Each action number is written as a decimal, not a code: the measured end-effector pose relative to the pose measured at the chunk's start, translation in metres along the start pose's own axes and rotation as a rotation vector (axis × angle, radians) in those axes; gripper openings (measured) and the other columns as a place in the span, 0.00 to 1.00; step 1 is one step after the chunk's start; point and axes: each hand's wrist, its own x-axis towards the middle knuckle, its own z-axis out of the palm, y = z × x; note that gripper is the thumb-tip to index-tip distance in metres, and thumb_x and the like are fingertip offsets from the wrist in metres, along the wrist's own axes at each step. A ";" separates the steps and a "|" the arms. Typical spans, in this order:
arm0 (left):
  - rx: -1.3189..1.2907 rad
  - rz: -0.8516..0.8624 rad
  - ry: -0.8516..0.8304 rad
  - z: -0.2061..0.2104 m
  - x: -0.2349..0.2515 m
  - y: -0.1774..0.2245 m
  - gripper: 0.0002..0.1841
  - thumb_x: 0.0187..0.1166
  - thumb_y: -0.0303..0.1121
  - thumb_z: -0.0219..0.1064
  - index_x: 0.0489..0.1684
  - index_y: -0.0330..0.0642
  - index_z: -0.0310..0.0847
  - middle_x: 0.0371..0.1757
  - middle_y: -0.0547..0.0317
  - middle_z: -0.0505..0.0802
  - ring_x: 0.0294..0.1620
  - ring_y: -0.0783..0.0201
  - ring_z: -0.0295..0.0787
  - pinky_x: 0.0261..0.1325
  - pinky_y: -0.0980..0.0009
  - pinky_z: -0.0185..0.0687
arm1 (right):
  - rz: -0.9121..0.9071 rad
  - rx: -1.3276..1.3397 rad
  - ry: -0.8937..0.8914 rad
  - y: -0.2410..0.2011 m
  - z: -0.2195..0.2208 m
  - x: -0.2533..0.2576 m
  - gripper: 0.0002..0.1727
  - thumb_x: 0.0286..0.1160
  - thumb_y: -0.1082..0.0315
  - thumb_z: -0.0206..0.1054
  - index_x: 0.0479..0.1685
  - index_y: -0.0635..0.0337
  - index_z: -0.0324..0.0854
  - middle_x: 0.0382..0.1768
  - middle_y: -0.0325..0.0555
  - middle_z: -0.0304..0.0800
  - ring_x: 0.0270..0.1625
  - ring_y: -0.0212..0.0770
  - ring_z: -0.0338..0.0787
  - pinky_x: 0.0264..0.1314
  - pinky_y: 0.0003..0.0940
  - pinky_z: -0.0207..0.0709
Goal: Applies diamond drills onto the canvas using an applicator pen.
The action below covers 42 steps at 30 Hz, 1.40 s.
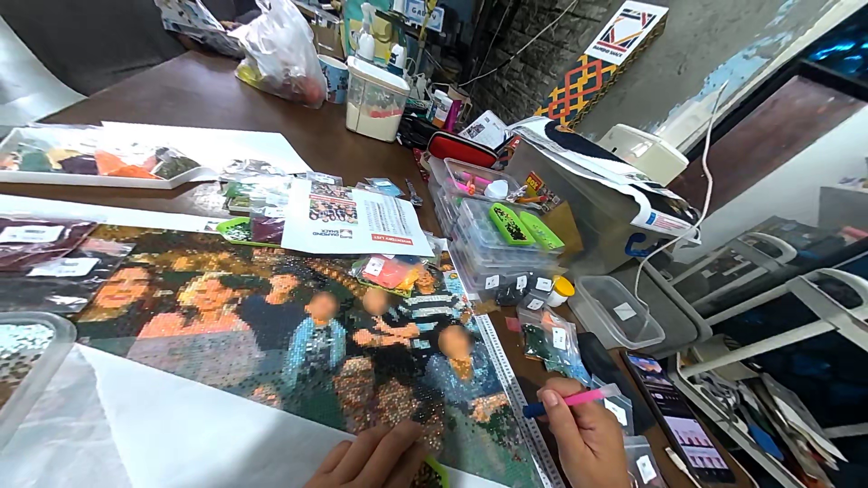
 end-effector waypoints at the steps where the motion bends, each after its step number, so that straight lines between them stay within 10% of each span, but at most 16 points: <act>1: 0.001 0.001 0.002 0.000 0.000 0.000 0.53 0.57 0.66 0.79 0.75 0.27 0.75 0.78 0.34 0.80 0.71 0.33 0.80 0.63 0.42 0.77 | 0.001 0.000 -0.001 0.000 0.000 0.000 0.18 0.91 0.55 0.55 0.37 0.56 0.80 0.28 0.31 0.84 0.29 0.13 0.80 0.32 0.09 0.75; 25: -0.026 0.005 0.012 -0.003 -0.001 0.002 0.58 0.51 0.65 0.82 0.78 0.27 0.73 0.81 0.34 0.77 0.76 0.35 0.76 0.69 0.42 0.76 | 0.156 0.201 -0.030 -0.027 -0.003 0.003 0.11 0.91 0.61 0.56 0.41 0.46 0.82 0.31 0.18 0.86 0.28 0.12 0.80 0.29 0.11 0.76; 32: 0.002 0.031 0.065 0.003 -0.001 0.000 0.53 0.54 0.65 0.80 0.73 0.27 0.76 0.79 0.36 0.79 0.75 0.37 0.78 0.69 0.45 0.77 | 0.004 0.290 -0.346 -0.078 -0.004 -0.001 0.17 0.94 0.54 0.51 0.48 0.53 0.82 0.38 0.26 0.89 0.40 0.11 0.84 0.43 0.12 0.78; 42: 0.029 0.053 0.085 0.006 -0.001 -0.001 0.54 0.54 0.67 0.79 0.74 0.28 0.76 0.79 0.37 0.79 0.75 0.38 0.78 0.67 0.46 0.77 | -0.059 0.301 -0.216 -0.076 0.032 -0.018 0.16 0.94 0.54 0.51 0.45 0.54 0.79 0.35 0.28 0.85 0.38 0.10 0.81 0.40 0.07 0.75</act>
